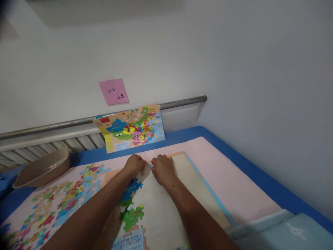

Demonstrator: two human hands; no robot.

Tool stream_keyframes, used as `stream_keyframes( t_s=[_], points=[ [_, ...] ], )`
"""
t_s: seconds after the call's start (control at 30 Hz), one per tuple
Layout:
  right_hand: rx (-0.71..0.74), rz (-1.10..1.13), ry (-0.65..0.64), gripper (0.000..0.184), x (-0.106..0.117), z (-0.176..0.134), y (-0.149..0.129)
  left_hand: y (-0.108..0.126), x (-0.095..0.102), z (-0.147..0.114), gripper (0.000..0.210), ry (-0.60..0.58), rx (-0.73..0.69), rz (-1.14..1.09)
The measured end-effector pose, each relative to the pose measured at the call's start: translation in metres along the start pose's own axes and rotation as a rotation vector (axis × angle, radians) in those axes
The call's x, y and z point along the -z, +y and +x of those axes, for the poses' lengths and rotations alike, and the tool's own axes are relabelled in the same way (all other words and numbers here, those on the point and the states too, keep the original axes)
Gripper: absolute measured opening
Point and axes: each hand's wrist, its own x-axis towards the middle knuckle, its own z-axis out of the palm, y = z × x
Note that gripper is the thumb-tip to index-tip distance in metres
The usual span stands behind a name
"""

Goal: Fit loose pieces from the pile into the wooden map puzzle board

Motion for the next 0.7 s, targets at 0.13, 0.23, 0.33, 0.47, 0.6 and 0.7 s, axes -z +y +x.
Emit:
stream_keyframes(
  t_s=[0.13, 0.23, 0.33, 0.47, 0.6, 0.7],
  points=[
    [0.004, 0.01, 0.02, 0.012, -0.004, 0.001, 0.002, -0.005, -0.002, -0.001, 0.026, -0.002, 0.003, -0.081],
    [0.016, 0.031, 0.041, 0.008, -0.007, 0.001, 0.003, -0.007, -0.005, 0.0, 0.026, 0.013, 0.005, -0.149],
    [0.048, 0.073, 0.064, 0.008, -0.007, 0.001, 0.003, -0.009, -0.008, 0.0, 0.029, 0.026, 0.003, -0.225],
    [0.077, 0.189, 0.112, 0.007, -0.004, 0.003, 0.004, -0.011, -0.01, 0.002, 0.032, 0.03, -0.011, -0.349],
    [0.069, 0.385, 0.157, 0.008, -0.006, 0.005, 0.005, -0.014, -0.011, 0.004, 0.034, 0.012, -0.024, -0.499],
    [0.042, 0.611, 0.181, 0.015, -0.013, 0.007, 0.006, -0.019, -0.011, 0.004, 0.035, -0.005, -0.057, -0.61]
  ],
)
